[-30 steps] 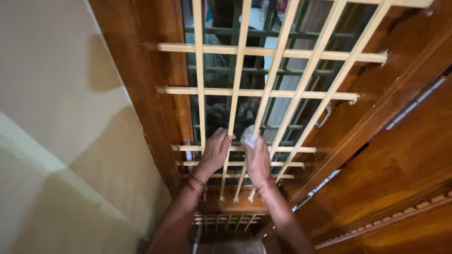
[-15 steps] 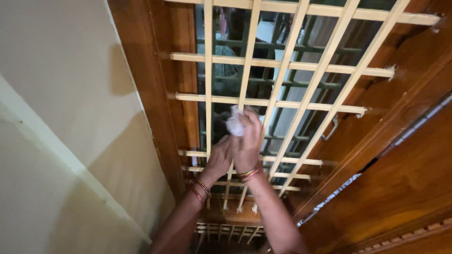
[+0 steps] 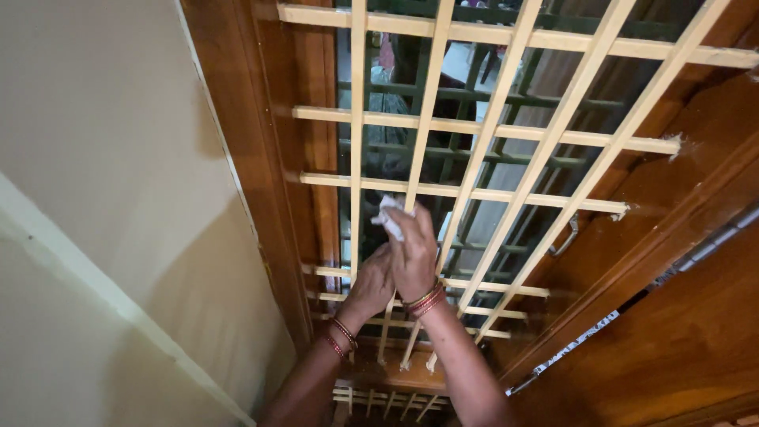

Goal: The person wipes the glass panes of a wooden door with a white cloth, moving methodically across the grid pattern. The person uses both hands to hold and maneuver the cloth while cleaning the surface.

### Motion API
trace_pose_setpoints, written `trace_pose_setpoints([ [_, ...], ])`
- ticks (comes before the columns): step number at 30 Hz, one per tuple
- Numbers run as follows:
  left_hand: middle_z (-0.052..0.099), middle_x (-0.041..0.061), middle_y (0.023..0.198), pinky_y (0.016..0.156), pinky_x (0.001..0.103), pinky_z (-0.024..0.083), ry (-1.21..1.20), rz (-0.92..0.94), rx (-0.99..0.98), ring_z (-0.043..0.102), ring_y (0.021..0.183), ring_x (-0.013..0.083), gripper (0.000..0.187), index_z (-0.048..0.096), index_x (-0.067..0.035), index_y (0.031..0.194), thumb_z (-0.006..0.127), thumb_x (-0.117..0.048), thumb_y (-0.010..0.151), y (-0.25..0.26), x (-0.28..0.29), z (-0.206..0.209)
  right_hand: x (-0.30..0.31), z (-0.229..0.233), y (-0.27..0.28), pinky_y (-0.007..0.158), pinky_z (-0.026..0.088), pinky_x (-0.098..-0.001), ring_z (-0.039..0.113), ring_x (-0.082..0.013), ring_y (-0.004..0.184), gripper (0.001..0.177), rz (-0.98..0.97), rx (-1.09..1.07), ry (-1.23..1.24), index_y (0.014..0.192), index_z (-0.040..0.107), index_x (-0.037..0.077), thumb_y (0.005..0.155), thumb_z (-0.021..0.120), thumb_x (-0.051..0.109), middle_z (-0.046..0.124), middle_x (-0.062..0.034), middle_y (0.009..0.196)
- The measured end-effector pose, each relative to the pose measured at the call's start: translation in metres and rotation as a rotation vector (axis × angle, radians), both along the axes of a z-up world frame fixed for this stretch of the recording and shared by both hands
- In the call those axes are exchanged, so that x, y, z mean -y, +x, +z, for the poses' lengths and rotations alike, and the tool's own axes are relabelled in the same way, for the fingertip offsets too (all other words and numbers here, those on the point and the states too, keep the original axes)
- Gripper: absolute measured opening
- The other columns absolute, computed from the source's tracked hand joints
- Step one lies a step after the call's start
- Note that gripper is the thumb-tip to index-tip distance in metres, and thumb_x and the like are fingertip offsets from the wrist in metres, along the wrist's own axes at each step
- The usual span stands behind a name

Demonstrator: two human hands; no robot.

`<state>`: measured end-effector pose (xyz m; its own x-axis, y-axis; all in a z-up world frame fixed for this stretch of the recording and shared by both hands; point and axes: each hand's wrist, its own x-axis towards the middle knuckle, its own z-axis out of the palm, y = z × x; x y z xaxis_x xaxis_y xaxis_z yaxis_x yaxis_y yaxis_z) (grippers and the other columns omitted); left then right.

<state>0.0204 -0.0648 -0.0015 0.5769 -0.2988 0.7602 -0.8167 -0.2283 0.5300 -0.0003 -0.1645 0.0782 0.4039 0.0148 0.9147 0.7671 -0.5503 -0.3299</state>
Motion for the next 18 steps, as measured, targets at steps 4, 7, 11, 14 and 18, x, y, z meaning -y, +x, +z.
trace_pose_setpoints([
  [4,0.061,0.030,0.113,0.096,0.050,0.049,-0.025,0.036,-0.057,0.060,0.110,0.0475,0.027,0.052,0.003,0.123,0.043,-0.017,0.108,0.002,-0.001,-0.005,0.004,0.002,0.000,0.089,0.056,-0.0438,0.066,-0.0388,0.105,0.037,0.027,0.081,-0.047,0.122,0.063,-0.001,0.088,0.059,-0.014,0.060,-0.0211,0.118],
  [7,0.062,0.028,0.114,0.091,0.050,0.051,-0.071,0.121,-0.271,0.062,0.110,0.0449,0.035,0.049,0.002,0.127,0.047,-0.024,0.104,0.001,0.001,-0.021,0.006,-0.023,0.002,0.087,0.057,-0.0421,0.066,-0.0373,0.102,0.037,0.024,0.001,-0.071,0.119,0.062,0.001,0.085,0.058,-0.015,0.059,-0.0197,0.112],
  [11,0.049,0.027,0.138,0.109,0.052,0.041,-0.285,0.318,0.050,0.050,0.129,0.0442,0.046,0.041,0.004,0.143,0.047,-0.016,0.102,-0.030,0.015,-0.057,0.009,-0.065,-0.004,0.083,0.059,-0.0389,0.067,-0.0360,0.104,0.033,0.009,-0.167,-0.126,0.116,0.062,0.003,0.089,0.055,-0.015,0.060,-0.0190,0.118],
  [14,0.045,0.024,0.147,0.114,0.049,0.041,-0.404,0.359,0.056,0.048,0.135,0.0419,0.051,0.041,0.002,0.147,0.048,-0.008,0.097,-0.054,0.019,-0.075,0.015,-0.086,-0.017,0.092,0.055,-0.0435,0.064,-0.0361,0.112,0.029,-0.028,-0.217,-0.224,0.112,0.065,0.003,0.087,0.061,-0.011,0.062,-0.0161,0.120],
  [18,0.045,0.023,0.150,0.117,0.045,0.042,-0.350,0.369,0.035,0.046,0.140,0.0403,0.056,0.042,-0.001,0.148,0.057,-0.002,0.094,-0.073,0.005,-0.075,0.021,-0.102,-0.036,0.106,0.047,-0.0459,0.053,-0.0366,0.127,0.025,-0.083,-0.118,-0.193,0.105,0.068,0.004,0.082,0.065,-0.005,0.058,-0.0190,0.131],
])
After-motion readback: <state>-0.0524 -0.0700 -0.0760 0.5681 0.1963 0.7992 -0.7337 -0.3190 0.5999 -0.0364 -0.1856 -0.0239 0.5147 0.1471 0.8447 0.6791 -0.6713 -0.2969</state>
